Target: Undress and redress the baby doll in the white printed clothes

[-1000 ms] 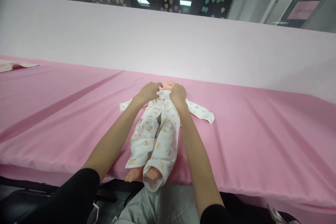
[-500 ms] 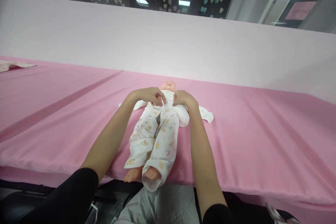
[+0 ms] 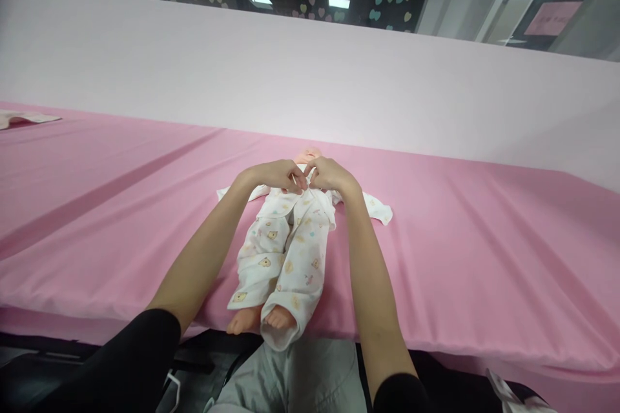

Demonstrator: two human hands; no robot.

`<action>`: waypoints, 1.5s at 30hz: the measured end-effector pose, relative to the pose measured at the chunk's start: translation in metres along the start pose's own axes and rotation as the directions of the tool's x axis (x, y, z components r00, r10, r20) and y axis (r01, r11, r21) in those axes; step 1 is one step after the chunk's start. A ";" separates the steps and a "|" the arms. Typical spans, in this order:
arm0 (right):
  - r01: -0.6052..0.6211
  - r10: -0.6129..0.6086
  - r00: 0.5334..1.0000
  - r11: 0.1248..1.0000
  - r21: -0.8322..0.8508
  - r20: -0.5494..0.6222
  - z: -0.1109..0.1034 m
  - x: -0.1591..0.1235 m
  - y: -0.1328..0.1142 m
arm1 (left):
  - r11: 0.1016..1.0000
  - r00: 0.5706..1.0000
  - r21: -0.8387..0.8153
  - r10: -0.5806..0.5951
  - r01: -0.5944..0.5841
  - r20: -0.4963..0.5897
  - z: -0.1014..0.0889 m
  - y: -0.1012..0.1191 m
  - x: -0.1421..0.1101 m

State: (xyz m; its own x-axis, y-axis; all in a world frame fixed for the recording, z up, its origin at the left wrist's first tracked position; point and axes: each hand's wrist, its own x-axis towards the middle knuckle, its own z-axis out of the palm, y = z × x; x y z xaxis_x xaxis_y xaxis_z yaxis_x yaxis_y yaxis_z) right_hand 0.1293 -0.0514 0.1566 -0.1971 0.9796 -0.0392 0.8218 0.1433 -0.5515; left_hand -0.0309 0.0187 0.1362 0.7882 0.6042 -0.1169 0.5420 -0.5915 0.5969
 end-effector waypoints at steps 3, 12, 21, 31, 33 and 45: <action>-0.002 0.002 1.000 1.000 -0.028 0.006 0.003 0.002 -0.001 | 0.998 0.999 0.041 -0.041 0.040 0.014 -0.001 -0.001 -0.001; 0.002 0.001 1.000 0.995 0.097 -0.026 0.006 0.002 -0.001 | 0.992 0.998 -0.125 0.020 -0.013 0.053 -0.005 0.002 -0.008; 0.046 -0.035 0.998 0.979 0.200 -0.057 0.004 0.004 0.005 | 0.960 0.999 -0.280 0.011 -0.022 -0.041 -0.004 -0.002 -0.005; 0.064 -0.075 0.997 0.964 0.257 0.032 0.006 0.004 0.005 | 0.962 0.999 -0.270 -0.030 0.032 0.012 -0.003 -0.005 -0.004; 0.077 -0.083 0.996 0.975 0.209 0.022 0.007 0.007 0.008 | 0.963 0.999 -0.266 -0.034 0.039 0.022 -0.003 -0.003 -0.005; 0.023 -0.023 1.000 0.996 -0.088 0.001 0.022 0.018 0.002 | 0.954 0.994 -0.282 -0.108 0.103 -0.001 0.004 0.000 -0.001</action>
State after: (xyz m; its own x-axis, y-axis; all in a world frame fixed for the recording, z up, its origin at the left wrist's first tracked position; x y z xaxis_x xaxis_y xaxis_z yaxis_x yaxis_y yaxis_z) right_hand 0.1161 -0.0369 0.1367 -0.2166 0.9759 -0.0278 0.8608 0.1775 -0.4770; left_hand -0.0307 0.0159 0.1334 0.7249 0.6649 -0.1798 0.5159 -0.3511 0.7814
